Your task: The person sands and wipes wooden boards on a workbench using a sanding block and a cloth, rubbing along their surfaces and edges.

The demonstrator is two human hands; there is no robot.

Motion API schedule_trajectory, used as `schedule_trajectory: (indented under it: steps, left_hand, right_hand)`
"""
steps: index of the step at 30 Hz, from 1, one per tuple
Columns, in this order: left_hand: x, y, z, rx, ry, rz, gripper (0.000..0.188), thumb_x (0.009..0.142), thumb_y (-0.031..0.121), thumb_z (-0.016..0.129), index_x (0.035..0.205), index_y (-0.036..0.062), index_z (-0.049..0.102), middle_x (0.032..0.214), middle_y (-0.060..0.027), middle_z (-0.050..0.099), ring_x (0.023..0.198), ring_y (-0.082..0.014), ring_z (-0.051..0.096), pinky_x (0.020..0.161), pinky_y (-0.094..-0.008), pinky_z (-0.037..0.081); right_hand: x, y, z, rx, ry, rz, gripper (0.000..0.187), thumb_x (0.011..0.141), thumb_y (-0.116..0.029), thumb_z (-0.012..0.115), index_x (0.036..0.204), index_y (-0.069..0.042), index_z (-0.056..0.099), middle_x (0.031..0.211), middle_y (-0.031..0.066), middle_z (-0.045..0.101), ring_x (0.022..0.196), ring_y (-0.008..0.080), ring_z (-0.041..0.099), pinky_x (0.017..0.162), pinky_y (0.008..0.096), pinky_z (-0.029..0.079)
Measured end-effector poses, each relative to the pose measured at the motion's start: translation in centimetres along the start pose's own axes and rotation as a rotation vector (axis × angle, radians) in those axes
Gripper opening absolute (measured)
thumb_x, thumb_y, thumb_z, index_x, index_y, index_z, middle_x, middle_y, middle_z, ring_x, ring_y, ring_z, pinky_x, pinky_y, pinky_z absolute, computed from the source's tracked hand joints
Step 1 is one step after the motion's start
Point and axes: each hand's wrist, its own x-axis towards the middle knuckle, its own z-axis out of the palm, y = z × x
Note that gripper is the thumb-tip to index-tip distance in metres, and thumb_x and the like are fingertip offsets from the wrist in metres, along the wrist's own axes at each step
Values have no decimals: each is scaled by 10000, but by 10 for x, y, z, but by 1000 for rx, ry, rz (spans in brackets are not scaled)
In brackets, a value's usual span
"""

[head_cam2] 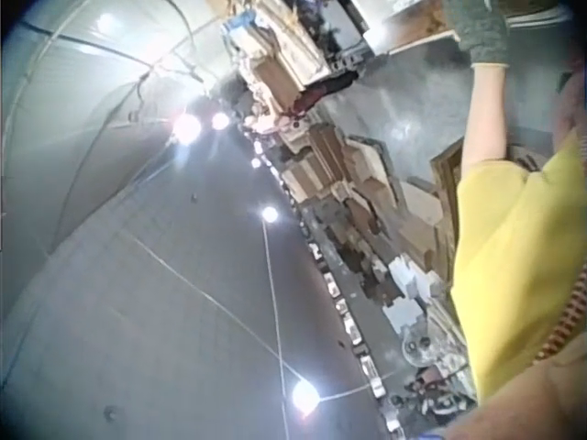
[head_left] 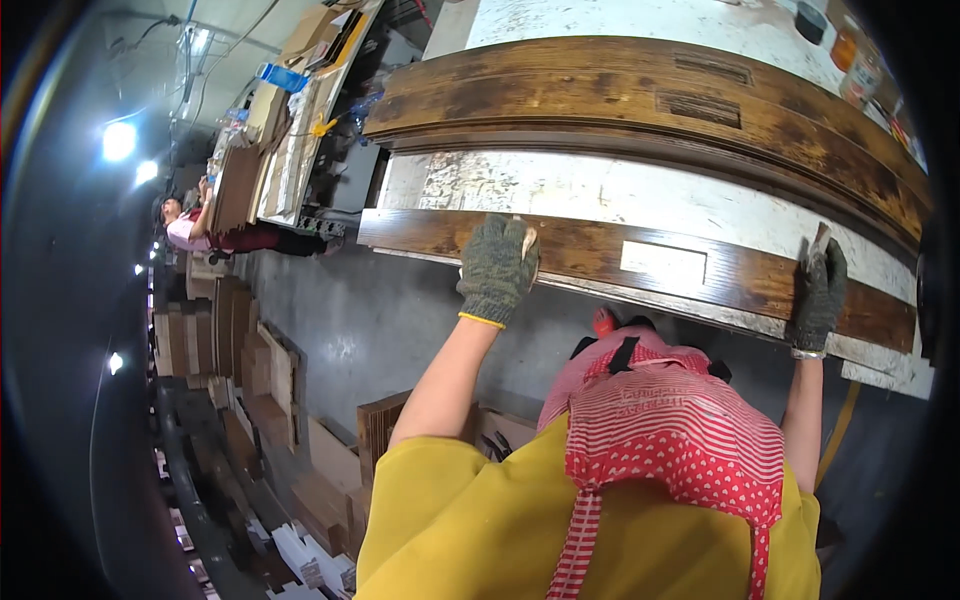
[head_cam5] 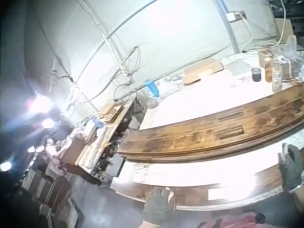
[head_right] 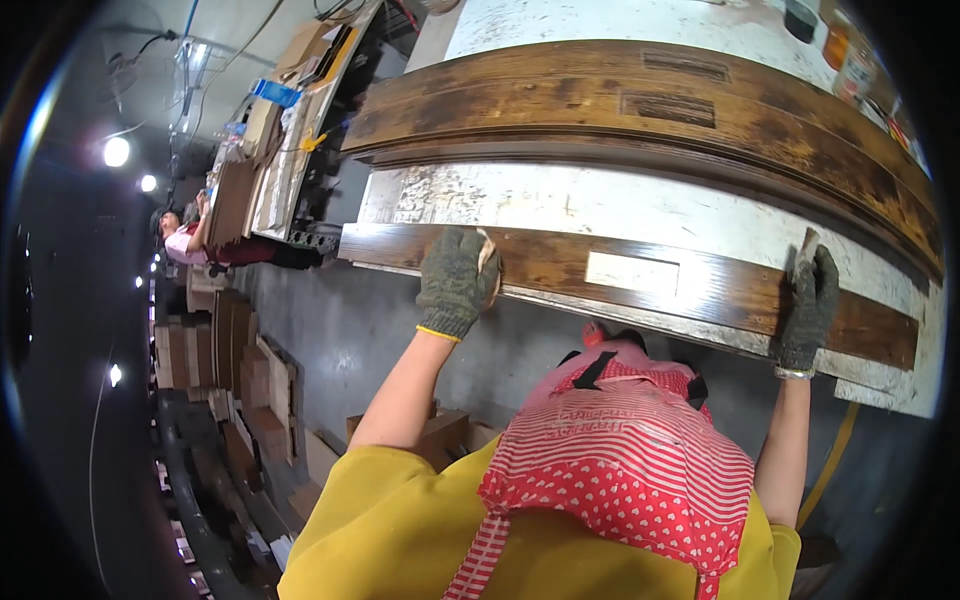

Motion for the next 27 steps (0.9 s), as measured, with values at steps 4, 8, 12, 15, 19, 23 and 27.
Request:
schedule_trajectory:
  steps: [4, 8, 12, 15, 19, 23, 27]
  left_hand:
    - [-11, -42, 13, -51, -341, -118, 322, 847, 279, 554, 1091, 80, 623, 1027, -159, 615, 944, -332, 596, 818, -450, 485]
    - [-30, -194, 35, 506, -199, -93, 318, 883, 350, 514, 1014, 112, 681, 1127, -71, 644, 1023, -255, 611, 832, -431, 480]
    - [-16, -203, 30, 481, -512, -119, 307, 770, 320, 641, 982, 98, 639, 999, -128, 627, 939, -312, 615, 801, -405, 506]
    - [-18, -115, 26, 73, -241, 13, 295, 767, 318, 654, 971, 106, 626, 972, -141, 621, 901, -325, 620, 794, -431, 506]
    - [-14, -160, 14, 44, -249, -31, 318, 777, 312, 631, 989, 75, 623, 995, -143, 626, 915, -327, 619, 793, -437, 504]
    - [-14, -191, 21, 349, -310, -9, 244, 751, 284, 619, 884, 81, 646, 906, -118, 640, 880, -286, 622, 742, -431, 501]
    - [4, -84, 32, 1, -117, 127, 190, 790, 279, 600, 827, 99, 651, 898, -136, 649, 860, -322, 621, 754, -454, 491]
  right_hand:
    - [-4, -1, -4, -82, -9, 29, 444, 956, -157, 593, 1362, -22, 476, 1308, 71, 521, 1149, 162, 489, 987, 310, 406]
    - [2, 3, -1, -142, -35, 8, 462, 951, -147, 598, 1376, -22, 468, 1342, 75, 502, 1180, 165, 486, 1012, 310, 400]
    - [1, 4, -4, -188, 11, 26, 458, 956, -138, 587, 1377, -9, 461, 1367, 92, 485, 1207, 185, 475, 1025, 319, 394]
    - [1, 5, -12, -320, 20, -26, 453, 959, -141, 584, 1375, -8, 462, 1364, 93, 487, 1206, 183, 474, 1020, 320, 398]
    - [-3, 2, -9, -279, 42, -21, 411, 964, -125, 588, 1345, -3, 491, 1290, 82, 541, 1123, 154, 522, 959, 289, 438]
    - [2, 8, 1, -245, 18, -34, 410, 964, -113, 585, 1345, 4, 491, 1289, 81, 542, 1122, 148, 515, 963, 275, 423]
    - [-4, -13, -3, -303, 23, -40, 477, 934, -187, 617, 1347, 18, 493, 1308, 115, 535, 1148, 185, 510, 999, 310, 403]
